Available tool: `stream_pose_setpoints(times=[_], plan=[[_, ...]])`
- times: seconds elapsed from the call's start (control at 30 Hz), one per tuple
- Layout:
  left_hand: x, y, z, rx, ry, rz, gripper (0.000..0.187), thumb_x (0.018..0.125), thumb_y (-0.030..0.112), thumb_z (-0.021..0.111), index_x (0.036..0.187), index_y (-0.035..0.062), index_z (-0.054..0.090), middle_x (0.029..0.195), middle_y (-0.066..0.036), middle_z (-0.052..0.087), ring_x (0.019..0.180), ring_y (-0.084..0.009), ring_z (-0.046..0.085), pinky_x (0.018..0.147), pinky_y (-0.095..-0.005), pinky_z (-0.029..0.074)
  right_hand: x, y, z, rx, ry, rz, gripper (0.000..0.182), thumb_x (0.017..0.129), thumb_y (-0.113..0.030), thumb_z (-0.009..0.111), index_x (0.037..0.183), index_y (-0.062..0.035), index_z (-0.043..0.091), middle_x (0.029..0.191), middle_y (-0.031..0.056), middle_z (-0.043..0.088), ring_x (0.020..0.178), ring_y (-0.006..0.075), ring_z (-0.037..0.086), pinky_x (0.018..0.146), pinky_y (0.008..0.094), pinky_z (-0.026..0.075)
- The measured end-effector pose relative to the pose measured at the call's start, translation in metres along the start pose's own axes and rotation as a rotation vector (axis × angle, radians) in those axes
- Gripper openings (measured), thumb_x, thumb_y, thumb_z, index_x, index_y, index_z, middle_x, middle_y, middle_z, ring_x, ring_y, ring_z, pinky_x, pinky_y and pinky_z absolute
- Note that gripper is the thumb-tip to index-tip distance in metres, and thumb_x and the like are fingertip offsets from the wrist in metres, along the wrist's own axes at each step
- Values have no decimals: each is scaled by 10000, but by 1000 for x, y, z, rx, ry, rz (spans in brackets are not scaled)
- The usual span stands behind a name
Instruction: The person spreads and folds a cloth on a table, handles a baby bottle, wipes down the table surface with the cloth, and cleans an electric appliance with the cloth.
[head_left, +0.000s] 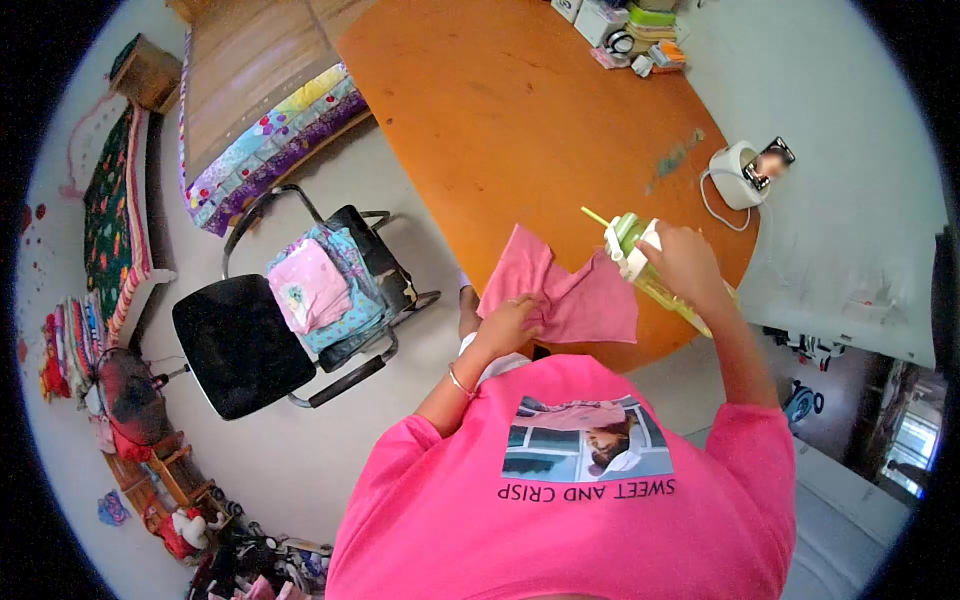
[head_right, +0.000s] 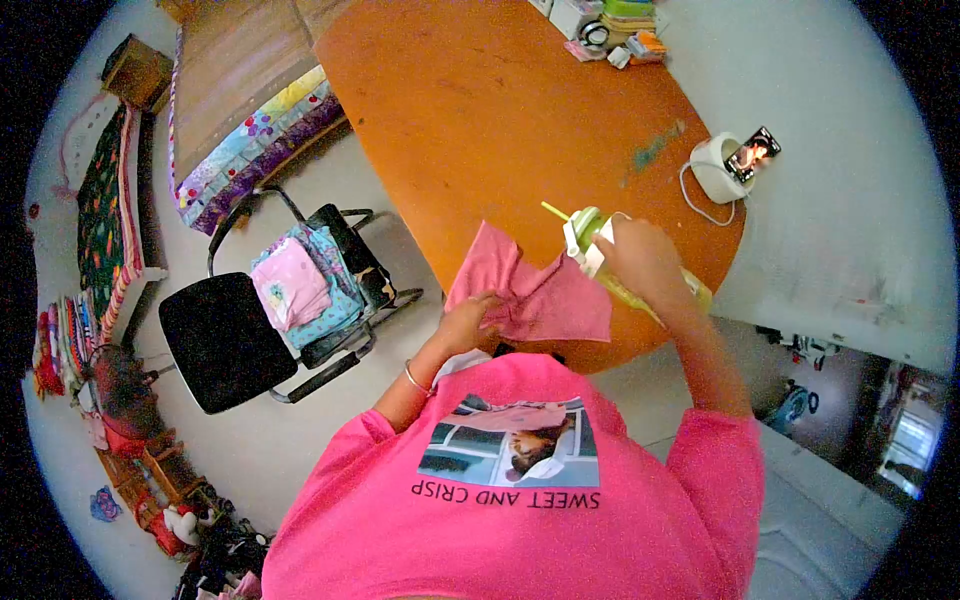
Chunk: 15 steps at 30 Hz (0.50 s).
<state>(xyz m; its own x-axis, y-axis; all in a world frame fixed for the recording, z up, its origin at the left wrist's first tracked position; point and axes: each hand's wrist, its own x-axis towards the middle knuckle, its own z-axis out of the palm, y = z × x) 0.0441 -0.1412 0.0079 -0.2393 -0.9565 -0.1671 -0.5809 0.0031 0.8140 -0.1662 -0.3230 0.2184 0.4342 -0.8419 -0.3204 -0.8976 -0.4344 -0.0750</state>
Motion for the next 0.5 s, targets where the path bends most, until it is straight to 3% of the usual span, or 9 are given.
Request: stream_pose_setpoints(times=[0.1, 0.33, 0.43, 0.5], plan=[[-6, -15, 0, 61, -65, -99, 519, 781, 225, 700, 1235, 35, 537, 1402, -209, 428, 1265, -368, 446, 1016, -436, 415, 44, -2, 3, -134, -129, -30, 375, 895, -362, 584, 921, 5, 657, 854, 229, 666, 813, 406, 648, 727, 492, 516], [-15, -32, -6, 125, -111, -125, 547, 772, 208, 702, 1251, 9, 527, 1413, -207, 419, 1274, -374, 436, 1032, -417, 408, 123, -23, 14, -112, -106, -54, 366, 884, -367, 593, 913, -15, 690, 909, 221, 674, 845, 392, 657, 727, 485, 527], [-13, -40, -11, 116, -150, -122, 549, 765, 192, 700, 1253, 10, 527, 1415, -190, 424, 1272, -354, 445, 1036, -404, 405, 142, -27, 15, -137, -152, -86, 394, 861, -378, 626, 857, 12, 683, 853, 242, 667, 801, 410, 652, 705, 480, 519], [-14, -48, -10, 112, -147, -95, 548, 760, 182, 699, 1250, 9, 526, 1395, -185, 450, 1250, -347, 466, 1025, -400, 412, 148, -21, 20, -165, -23, -46, 398, 858, -382, 627, 835, 12, 685, 844, 239, 668, 784, 410, 651, 698, 489, 515]])
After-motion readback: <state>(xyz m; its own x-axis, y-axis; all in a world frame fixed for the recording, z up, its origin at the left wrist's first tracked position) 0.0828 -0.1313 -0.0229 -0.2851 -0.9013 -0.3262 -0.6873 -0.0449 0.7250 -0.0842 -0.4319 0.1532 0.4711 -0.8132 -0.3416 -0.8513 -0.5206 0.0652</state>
